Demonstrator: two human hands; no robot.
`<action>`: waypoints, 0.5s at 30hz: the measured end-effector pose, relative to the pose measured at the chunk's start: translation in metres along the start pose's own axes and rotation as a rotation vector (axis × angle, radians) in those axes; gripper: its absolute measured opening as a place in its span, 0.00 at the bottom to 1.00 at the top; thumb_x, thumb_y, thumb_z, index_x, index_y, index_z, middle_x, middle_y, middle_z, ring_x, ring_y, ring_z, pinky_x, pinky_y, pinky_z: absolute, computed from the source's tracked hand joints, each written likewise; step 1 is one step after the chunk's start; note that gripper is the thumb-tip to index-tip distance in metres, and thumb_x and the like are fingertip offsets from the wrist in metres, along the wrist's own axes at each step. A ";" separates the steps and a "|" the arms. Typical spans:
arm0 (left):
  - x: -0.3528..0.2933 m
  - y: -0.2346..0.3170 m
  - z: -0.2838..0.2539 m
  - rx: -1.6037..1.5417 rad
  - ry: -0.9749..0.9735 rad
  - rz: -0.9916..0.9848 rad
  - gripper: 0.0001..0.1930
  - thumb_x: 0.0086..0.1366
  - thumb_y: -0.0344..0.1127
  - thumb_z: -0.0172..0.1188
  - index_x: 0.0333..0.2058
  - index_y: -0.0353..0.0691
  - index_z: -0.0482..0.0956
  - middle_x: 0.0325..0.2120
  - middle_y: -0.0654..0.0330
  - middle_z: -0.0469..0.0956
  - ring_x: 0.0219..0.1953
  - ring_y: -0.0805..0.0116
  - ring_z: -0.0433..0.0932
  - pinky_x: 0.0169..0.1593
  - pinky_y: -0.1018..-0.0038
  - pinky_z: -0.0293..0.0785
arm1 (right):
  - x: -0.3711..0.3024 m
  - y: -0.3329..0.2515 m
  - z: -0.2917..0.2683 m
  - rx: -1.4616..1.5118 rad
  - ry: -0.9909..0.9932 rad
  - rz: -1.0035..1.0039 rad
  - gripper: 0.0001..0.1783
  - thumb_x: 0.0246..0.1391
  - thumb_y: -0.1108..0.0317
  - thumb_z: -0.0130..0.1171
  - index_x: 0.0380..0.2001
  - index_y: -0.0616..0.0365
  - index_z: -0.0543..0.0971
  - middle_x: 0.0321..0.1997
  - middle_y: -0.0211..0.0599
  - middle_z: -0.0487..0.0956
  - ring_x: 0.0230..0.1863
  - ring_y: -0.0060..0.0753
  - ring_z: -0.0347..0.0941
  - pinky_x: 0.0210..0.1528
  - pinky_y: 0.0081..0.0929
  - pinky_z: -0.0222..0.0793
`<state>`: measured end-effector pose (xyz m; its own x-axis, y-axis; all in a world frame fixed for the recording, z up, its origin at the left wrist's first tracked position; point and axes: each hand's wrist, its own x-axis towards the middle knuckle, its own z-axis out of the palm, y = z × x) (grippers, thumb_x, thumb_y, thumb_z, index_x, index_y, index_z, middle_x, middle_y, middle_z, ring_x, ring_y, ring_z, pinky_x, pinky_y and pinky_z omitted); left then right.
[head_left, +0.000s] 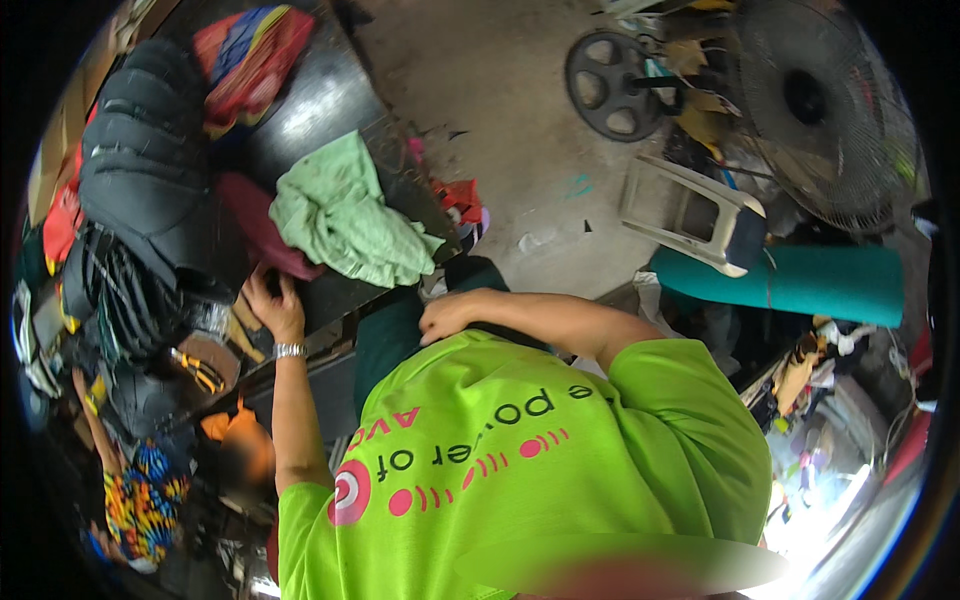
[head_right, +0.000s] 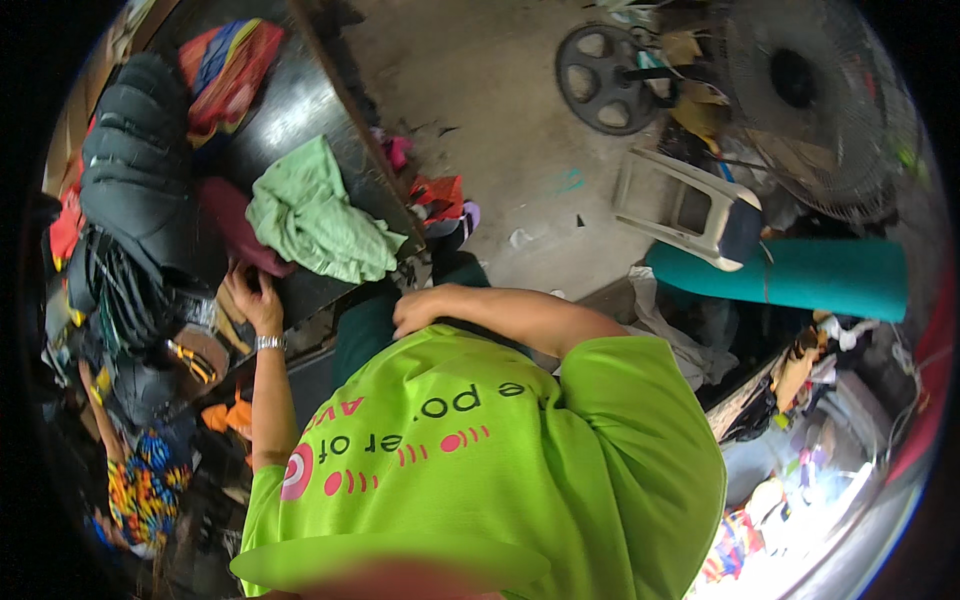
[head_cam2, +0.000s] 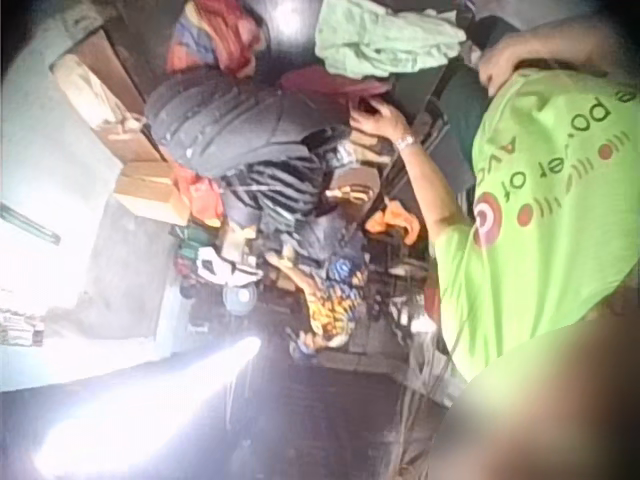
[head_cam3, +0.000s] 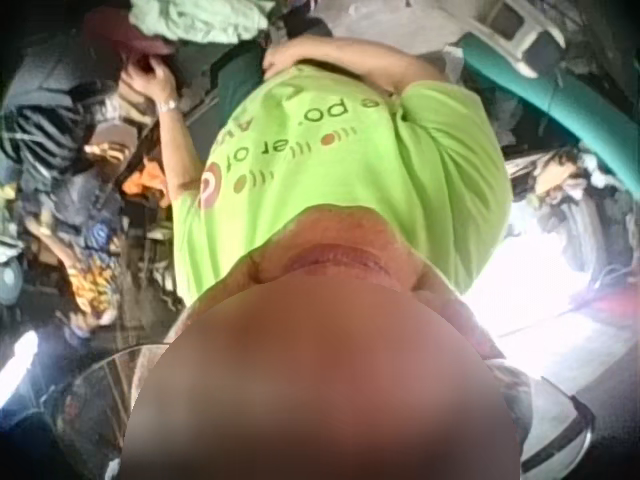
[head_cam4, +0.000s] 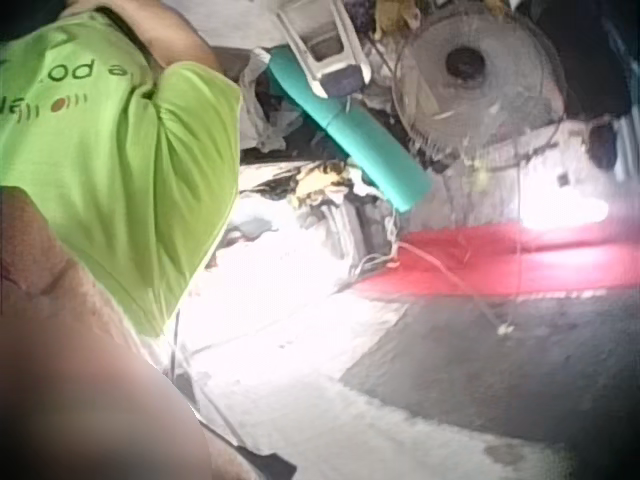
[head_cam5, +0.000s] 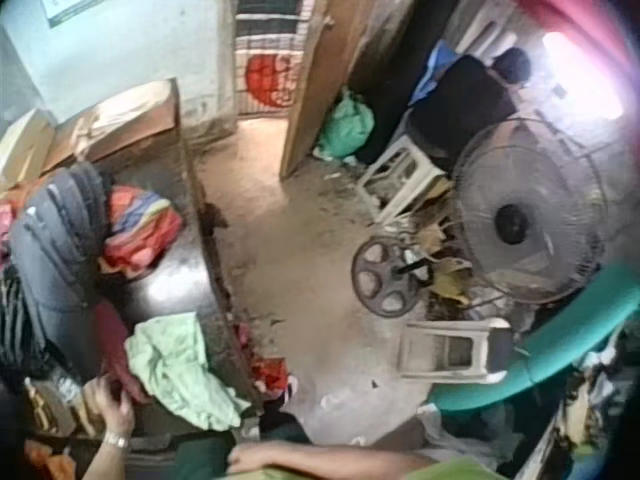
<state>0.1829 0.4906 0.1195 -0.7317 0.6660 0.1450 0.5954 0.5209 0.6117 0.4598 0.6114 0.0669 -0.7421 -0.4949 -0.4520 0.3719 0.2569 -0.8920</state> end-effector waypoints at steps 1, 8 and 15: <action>0.000 -0.002 0.000 0.012 -0.013 -0.036 0.15 0.57 0.29 0.62 0.45 0.36 0.76 0.44 0.50 0.71 0.47 0.53 0.73 0.49 0.64 0.71 | -0.005 0.016 0.003 -0.080 -0.011 0.179 0.24 0.55 0.47 0.56 0.40 0.58 0.81 0.40 0.49 0.81 0.45 0.52 0.78 0.45 0.45 0.72; -0.001 -0.002 0.002 0.025 -0.018 -0.005 0.17 0.58 0.29 0.60 0.46 0.31 0.73 0.51 0.44 0.68 0.54 0.50 0.67 0.56 0.60 0.65 | -0.035 0.093 0.019 -0.051 0.172 0.638 0.22 0.53 0.55 0.58 0.46 0.57 0.80 0.54 0.50 0.76 0.59 0.53 0.69 0.59 0.46 0.66; 0.001 0.000 0.003 0.152 -0.025 0.040 0.18 0.60 0.35 0.61 0.46 0.29 0.73 0.41 0.45 0.70 0.44 0.46 0.68 0.50 0.61 0.64 | -0.061 0.095 0.006 0.184 0.524 1.074 0.44 0.54 0.49 0.59 0.69 0.44 0.53 0.73 0.50 0.49 0.73 0.58 0.45 0.65 0.64 0.52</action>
<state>0.1826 0.4928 0.1172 -0.6991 0.6999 0.1460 0.6685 0.5674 0.4808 0.5439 0.6614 0.0099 -0.1264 0.3060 -0.9436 0.9797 0.1875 -0.0704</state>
